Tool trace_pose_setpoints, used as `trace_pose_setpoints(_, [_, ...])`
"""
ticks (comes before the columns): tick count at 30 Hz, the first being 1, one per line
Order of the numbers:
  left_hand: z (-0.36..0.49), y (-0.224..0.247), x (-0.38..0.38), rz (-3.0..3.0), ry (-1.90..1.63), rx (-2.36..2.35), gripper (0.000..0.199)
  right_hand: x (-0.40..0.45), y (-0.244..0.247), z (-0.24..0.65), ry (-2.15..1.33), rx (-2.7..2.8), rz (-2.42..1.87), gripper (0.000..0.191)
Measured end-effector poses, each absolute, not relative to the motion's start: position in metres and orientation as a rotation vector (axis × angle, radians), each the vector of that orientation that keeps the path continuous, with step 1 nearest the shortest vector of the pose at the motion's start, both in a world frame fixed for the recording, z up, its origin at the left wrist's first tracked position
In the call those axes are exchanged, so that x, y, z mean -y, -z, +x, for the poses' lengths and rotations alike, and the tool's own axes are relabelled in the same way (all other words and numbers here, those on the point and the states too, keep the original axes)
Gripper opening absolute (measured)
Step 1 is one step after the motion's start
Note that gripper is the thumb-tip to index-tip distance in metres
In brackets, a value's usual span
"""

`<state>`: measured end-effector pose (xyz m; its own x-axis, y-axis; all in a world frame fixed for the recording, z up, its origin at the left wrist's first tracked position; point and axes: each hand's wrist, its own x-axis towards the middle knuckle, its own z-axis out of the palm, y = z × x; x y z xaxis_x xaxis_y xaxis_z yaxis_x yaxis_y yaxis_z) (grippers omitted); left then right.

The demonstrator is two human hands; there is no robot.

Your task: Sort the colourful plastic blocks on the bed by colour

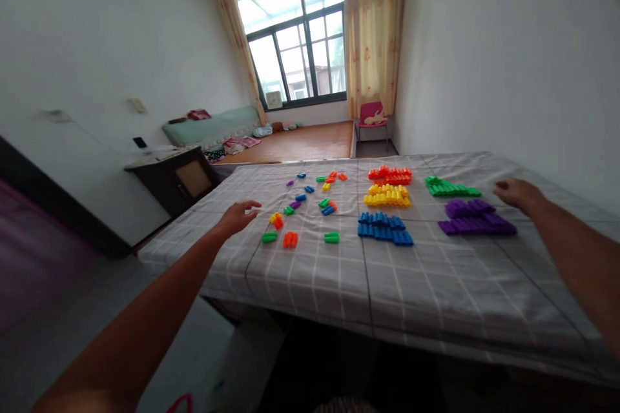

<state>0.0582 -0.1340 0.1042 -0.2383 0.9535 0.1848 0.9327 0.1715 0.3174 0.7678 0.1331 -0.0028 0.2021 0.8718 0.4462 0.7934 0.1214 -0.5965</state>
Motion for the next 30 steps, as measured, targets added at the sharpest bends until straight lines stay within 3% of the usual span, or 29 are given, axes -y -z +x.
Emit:
trace_pose_setpoints(3, [0.046,-0.098,0.141,1.929,-0.543,-2.31,0.036,-0.12,-0.041,0.719,-0.036,1.655,-1.702,0.009])
trace_pose_setpoints(6, [0.046,-0.086,0.129,1.968,-0.504,-2.244,0.037,-0.086,-0.069,0.629,-0.061,1.979,-1.518,0.019])
trace_pose_setpoints(12, [0.076,-0.05,0.078,2.005,-0.485,-2.169,0.041,-0.017,-0.064,0.43,-0.211,2.552,-1.077,0.026])
trace_pose_setpoints(16, [0.091,-0.033,0.048,1.972,-0.358,-2.244,0.044,-0.018,-0.057,0.347,-0.077,2.605,-1.197,0.034])
trace_pose_setpoints(21, [0.096,-0.033,0.034,2.004,-0.26,-2.288,0.032,-0.034,-0.056,0.301,-0.069,2.663,-1.444,0.031])
trace_pose_setpoints(24, [0.095,-0.039,0.034,2.03,-0.242,-2.285,0.03,-0.035,-0.054,0.297,-0.144,2.652,-1.378,0.024])
trace_pose_setpoints(30, [0.08,-0.049,0.026,2.027,-0.175,-2.2,0.035,-0.043,-0.057,0.332,-0.147,2.603,-1.175,0.027])
